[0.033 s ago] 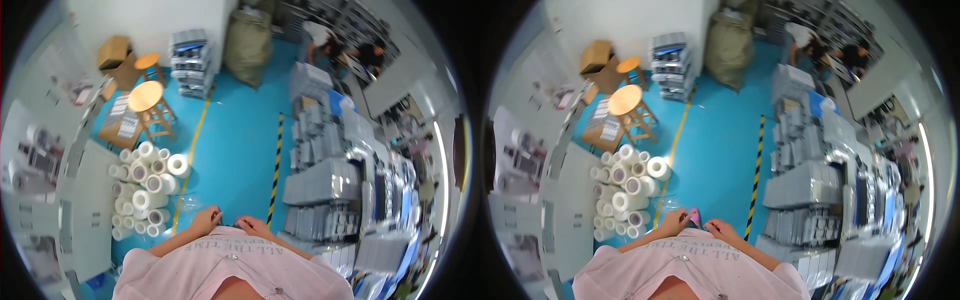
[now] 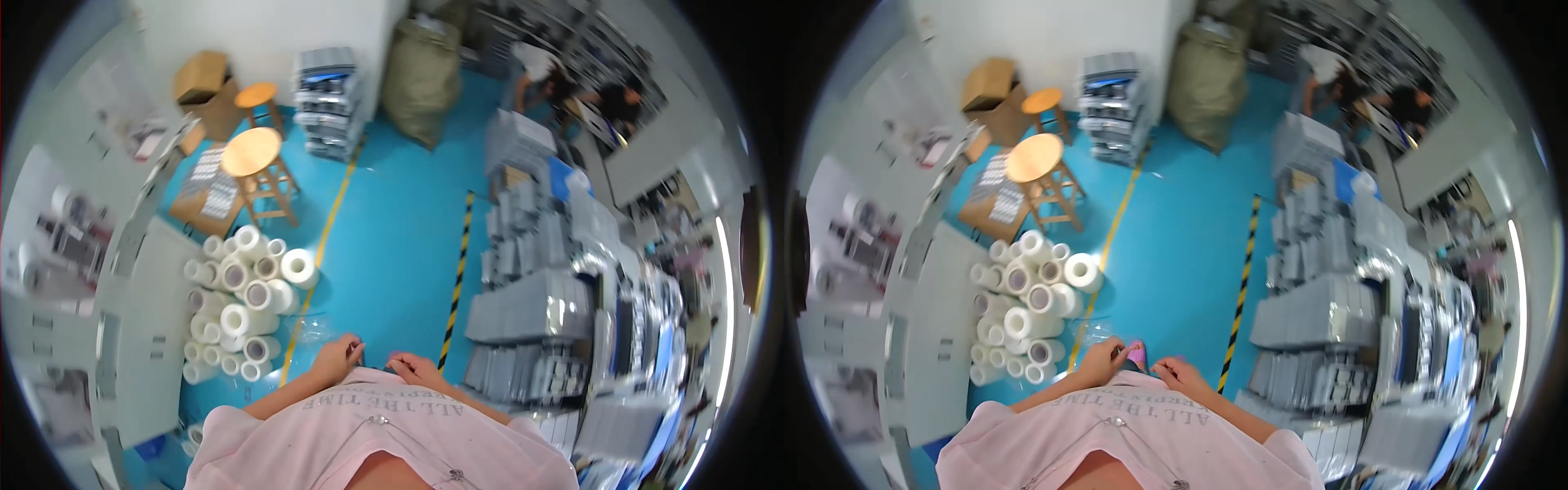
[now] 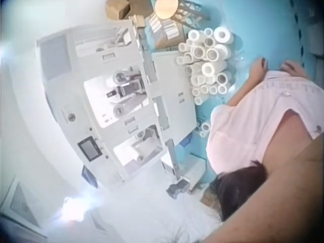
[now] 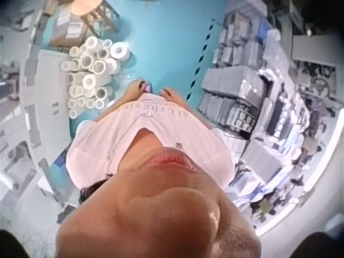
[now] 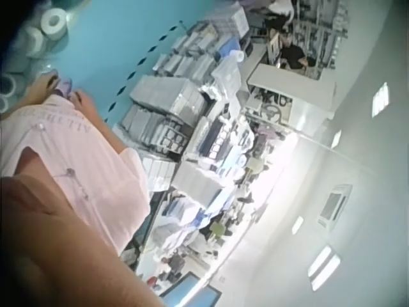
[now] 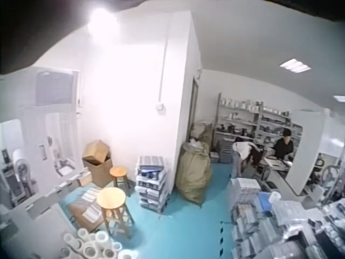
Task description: The recorder handles industrial rolls and then performs assembly or inspection of solar panel modules at a specialized workstation.
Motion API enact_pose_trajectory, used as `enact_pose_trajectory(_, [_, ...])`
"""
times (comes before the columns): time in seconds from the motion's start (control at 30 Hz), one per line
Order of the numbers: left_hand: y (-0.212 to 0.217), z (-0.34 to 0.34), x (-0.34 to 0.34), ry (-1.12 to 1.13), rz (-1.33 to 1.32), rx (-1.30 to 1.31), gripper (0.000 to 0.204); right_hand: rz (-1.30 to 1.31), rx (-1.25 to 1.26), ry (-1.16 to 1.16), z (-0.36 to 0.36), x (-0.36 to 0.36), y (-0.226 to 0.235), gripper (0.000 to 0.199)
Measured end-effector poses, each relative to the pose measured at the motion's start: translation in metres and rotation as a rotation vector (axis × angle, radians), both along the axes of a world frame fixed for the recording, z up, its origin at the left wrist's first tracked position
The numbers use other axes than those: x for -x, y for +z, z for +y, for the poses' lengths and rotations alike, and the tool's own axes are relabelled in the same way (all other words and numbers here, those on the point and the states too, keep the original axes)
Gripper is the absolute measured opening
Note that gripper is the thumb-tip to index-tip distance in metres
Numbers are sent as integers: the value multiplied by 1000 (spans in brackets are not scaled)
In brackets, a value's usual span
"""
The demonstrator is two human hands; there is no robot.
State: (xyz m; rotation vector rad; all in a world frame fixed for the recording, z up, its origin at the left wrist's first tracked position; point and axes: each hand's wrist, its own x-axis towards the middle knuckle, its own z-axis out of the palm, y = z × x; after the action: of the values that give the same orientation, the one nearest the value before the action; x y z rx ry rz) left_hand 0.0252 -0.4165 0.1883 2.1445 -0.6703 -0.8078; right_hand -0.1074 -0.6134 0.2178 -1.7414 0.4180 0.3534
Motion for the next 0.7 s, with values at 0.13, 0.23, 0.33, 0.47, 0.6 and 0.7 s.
enact_pose_trajectory(0.13, [-24, 18, 9, 371, -37, 66, 25, -100, 22, 276, -11, -36, -27, 23])
enact_pose_trajectory(0.23, [-21, 24, 39, 488, -22, 69, 27, -170, 32, 425, -25, -50, -38, 25])
enact_pose_trajectory(0.33, [-31, 24, 79, 649, 50, 60, 35, -65, 153, 594, -39, -74, -44, 21])
enact_pose_trajectory(0.47, [-40, 7, 140, 614, 173, 133, 53, -264, 352, 916, -50, -88, -54, 21])
enact_pose_trajectory(0.6, [-21, -17, 186, 594, 173, 65, 60, -370, 387, 1147, -54, -69, -98, 23])
enact_pose_trajectory(0.7, [0, -32, 222, 745, 162, -85, 56, -347, 272, 1300, -36, -56, -100, 23])
